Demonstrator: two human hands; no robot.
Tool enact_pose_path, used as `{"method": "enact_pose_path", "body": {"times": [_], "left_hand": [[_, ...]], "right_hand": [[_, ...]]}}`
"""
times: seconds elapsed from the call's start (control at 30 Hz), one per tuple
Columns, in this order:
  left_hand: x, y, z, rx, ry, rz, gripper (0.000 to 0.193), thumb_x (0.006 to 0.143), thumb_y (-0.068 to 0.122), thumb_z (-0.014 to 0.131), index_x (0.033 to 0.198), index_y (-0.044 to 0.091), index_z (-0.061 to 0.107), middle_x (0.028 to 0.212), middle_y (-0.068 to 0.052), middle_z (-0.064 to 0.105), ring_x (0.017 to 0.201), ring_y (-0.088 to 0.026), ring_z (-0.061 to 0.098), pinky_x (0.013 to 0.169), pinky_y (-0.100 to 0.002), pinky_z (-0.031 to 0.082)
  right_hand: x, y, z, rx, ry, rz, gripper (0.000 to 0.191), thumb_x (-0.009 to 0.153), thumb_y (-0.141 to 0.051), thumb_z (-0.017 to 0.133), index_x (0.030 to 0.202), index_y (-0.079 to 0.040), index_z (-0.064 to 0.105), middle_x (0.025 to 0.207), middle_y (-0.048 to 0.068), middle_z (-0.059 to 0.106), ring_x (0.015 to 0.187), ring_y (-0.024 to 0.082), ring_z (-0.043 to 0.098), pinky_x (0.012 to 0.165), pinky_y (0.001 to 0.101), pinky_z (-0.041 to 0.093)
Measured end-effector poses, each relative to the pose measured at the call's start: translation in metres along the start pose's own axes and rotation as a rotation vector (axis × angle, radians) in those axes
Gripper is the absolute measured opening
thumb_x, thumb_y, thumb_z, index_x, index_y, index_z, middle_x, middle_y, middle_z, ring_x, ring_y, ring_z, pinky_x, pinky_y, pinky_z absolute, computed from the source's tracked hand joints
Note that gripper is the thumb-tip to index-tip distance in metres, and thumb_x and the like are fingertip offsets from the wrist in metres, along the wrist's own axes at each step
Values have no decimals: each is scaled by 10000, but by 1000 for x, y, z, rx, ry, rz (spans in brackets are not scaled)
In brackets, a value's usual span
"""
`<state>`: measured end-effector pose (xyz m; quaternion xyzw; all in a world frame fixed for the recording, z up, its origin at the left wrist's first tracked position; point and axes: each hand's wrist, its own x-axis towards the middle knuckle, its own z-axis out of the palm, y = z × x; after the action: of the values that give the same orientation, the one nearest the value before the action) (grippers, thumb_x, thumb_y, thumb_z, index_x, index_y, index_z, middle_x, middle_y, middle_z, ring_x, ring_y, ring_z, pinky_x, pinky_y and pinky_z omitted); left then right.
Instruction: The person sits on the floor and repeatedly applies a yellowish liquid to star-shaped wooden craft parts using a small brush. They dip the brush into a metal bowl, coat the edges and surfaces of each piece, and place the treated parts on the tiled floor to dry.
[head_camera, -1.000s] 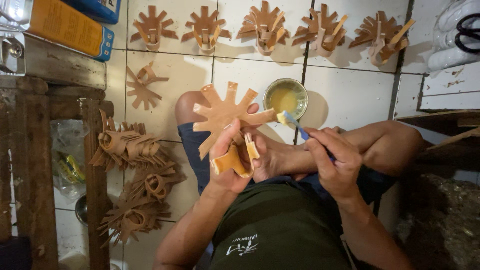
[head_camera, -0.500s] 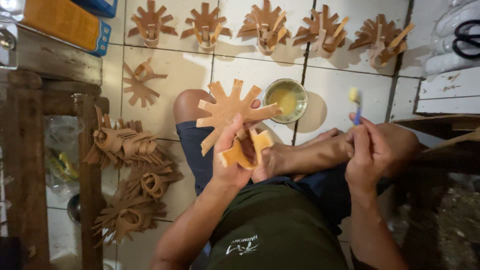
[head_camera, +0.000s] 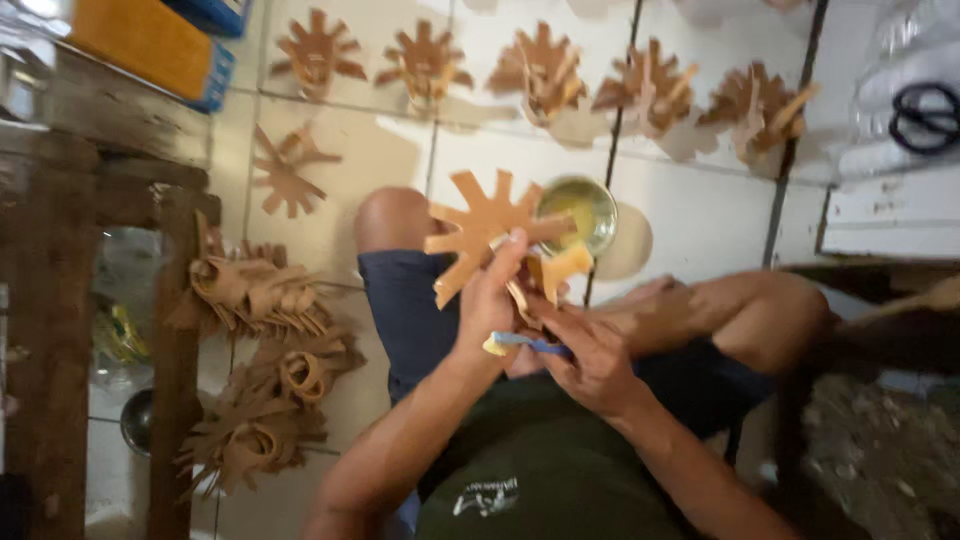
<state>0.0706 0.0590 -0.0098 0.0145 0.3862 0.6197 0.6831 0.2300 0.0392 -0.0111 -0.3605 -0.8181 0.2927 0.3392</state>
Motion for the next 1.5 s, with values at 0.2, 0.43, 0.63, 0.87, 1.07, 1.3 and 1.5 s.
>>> {"method": "enact_pose_path", "body": {"times": [0.2, 0.43, 0.63, 0.87, 1.07, 1.3, 1.5], "left_hand": [[8, -11, -33, -121, -245, -123, 481, 1021, 345, 603, 1373, 22, 555, 1121, -103, 662, 950, -231, 695, 868, -388, 580], [31, 44, -104, 1228, -158, 402, 388, 939, 168, 728, 1299, 31, 673, 1031, -120, 752, 859, -198, 719, 779, -319, 573], [81, 71, -120, 1282, 155, 1079, 144, 990, 130, 704, 1097, 35, 723, 943, -132, 728, 820, -265, 716, 740, -344, 566], [84, 73, -111, 1223, 257, 1001, 84, 960, 115, 718, 997, 39, 730, 830, -103, 712, 648, -224, 678, 585, -331, 527], [86, 83, -109, 1293, 294, 1133, 35, 938, 92, 725, 936, 64, 705, 718, -77, 631, 611, -250, 621, 576, -370, 492], [89, 83, -113, 1280, 254, 1074, 54, 939, 75, 712, 971, 38, 687, 746, -72, 637, 623, -240, 635, 562, -358, 502], [90, 80, -114, 1280, 238, 1081, 46, 947, 69, 711, 966, 35, 687, 754, -86, 641, 619, -245, 628, 563, -363, 498]], "right_hand": [[-3, 18, 4, 95, 38, 133, 337, 815, 46, 730, 1146, 4, 683, 980, 150, 732, 806, 232, 727, 703, 336, 579], [24, 38, -14, -341, 174, -19, 222, 864, -117, 839, 1014, 9, 734, 848, 126, 717, 672, 170, 649, 618, 314, 512], [119, 45, -18, -54, 99, 249, 141, 1021, -110, 750, 910, -24, 731, 702, 28, 650, 630, 73, 550, 589, 272, 441], [279, 95, 61, 7, -114, 249, 204, 1054, -200, 732, 1007, -2, 723, 702, 15, 636, 615, 63, 599, 553, 263, 461], [335, 98, 129, -24, -180, 228, 183, 1022, -190, 722, 1054, -17, 775, 656, 32, 615, 589, 82, 551, 550, 284, 457], [297, 98, 146, 171, -187, 324, 259, 1029, -233, 703, 1149, -7, 745, 696, 32, 624, 626, 57, 577, 566, 251, 462], [167, 89, 107, 45, -128, 616, 356, 1055, -312, 664, 891, -3, 724, 656, 31, 635, 612, 73, 538, 575, 282, 444]]}}
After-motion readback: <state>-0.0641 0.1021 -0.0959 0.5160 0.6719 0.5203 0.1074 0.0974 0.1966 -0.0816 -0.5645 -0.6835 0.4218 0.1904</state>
